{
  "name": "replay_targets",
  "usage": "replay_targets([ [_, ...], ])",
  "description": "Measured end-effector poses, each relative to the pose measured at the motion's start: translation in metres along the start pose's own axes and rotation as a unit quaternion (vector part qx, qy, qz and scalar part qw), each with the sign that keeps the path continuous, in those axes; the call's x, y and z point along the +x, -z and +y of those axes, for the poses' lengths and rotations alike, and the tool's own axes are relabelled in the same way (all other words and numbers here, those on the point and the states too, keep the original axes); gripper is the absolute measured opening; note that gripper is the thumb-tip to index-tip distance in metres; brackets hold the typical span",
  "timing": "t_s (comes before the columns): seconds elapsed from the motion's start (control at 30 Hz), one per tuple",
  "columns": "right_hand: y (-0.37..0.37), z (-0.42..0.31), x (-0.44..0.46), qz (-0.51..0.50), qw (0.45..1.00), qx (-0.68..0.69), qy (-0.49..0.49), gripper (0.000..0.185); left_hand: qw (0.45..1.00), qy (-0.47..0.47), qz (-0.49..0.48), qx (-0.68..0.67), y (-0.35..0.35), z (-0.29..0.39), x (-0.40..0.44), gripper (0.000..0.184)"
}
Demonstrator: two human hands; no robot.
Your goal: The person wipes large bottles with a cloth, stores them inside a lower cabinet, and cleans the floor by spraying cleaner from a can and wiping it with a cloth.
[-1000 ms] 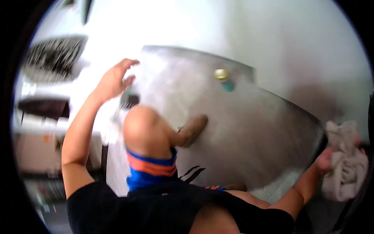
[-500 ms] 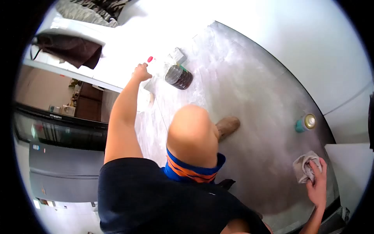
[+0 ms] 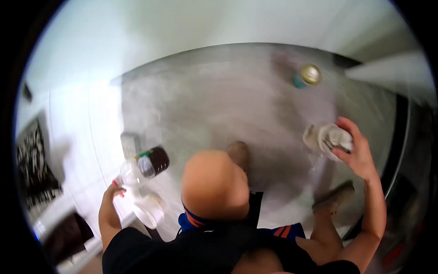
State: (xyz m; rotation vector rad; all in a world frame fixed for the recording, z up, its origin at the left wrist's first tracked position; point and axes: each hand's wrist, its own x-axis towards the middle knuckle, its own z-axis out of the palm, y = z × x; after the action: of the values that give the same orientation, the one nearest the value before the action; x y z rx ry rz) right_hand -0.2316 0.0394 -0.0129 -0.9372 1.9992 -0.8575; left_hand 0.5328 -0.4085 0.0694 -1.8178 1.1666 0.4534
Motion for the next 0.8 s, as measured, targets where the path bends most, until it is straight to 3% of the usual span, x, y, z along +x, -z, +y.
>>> replay_targets([
  [0.07, 0.005, 0.019, -0.011, -0.005, 0.999, -0.047, 0.001, 0.057, 0.998, 0.048, -0.031, -0.005, 0.042, 0.032, -0.011, 0.037],
  [0.13, 0.012, 0.027, -0.021, 0.021, 0.999, -0.049, -0.004, 0.048, 0.998, -0.064, 0.016, 0.005, 0.063, 0.061, -0.042, 0.024],
  [0.2, 0.025, 0.049, -0.027, 0.065, 0.998, 0.002, -0.022, 0.041, 0.975, -0.093, 0.031, -0.201, 0.074, 0.079, -0.049, 0.024],
  [0.27, 0.044, 0.088, -0.031, 0.105, 0.99, 0.084, 0.034, 0.039, 0.985, -0.132, 0.074, -0.082, 0.067, 0.14, -0.108, 0.032],
  [0.33, 0.076, 0.103, -0.048, 0.14, 0.988, 0.041, 0.049, 0.037, 0.971, -0.199, 0.073, -0.114, 0.046, 0.178, -0.158, 0.034],
  [0.4, 0.104, 0.102, -0.063, 0.242, 0.962, -0.053, 0.117, 0.04, 0.955, -0.269, 0.1, -0.08, 0.04, 0.183, -0.18, 0.036],
  [0.47, 0.131, 0.088, -0.083, 0.215, 0.971, -0.068, 0.077, 0.04, 0.935, -0.323, 0.126, -0.071, 0.025, 0.182, -0.204, 0.038],
  [0.5, 0.135, 0.066, -0.096, 0.177, 0.982, 0.055, 0.044, 0.023, 0.924, -0.346, 0.149, -0.069, 0.009, 0.2, -0.229, 0.039],
  [0.53, 0.129, 0.051, -0.112, 0.248, 0.968, 0.011, 0.033, 0.022, 0.908, -0.377, 0.17, -0.07, -0.004, 0.202, -0.251, 0.04],
  [0.6, 0.148, 0.074, -0.128, 0.239, 0.97, 0.046, 0.029, 0.021, 0.878, -0.431, 0.204, -0.038, -0.009, 0.217, -0.293, 0.041],
  [0.7, 0.153, 0.092, -0.131, 0.221, 0.946, 0.234, 0.047, 0.02, 0.835, -0.495, 0.24, 0.015, -0.022, 0.264, -0.385, 0.041],
  [0.8, 0.155, 0.09, -0.137, 0.227, 0.874, 0.428, -0.038, 0.031, 0.763, -0.582, 0.272, 0.074, -0.039, 0.33, -0.454, 0.039],
])
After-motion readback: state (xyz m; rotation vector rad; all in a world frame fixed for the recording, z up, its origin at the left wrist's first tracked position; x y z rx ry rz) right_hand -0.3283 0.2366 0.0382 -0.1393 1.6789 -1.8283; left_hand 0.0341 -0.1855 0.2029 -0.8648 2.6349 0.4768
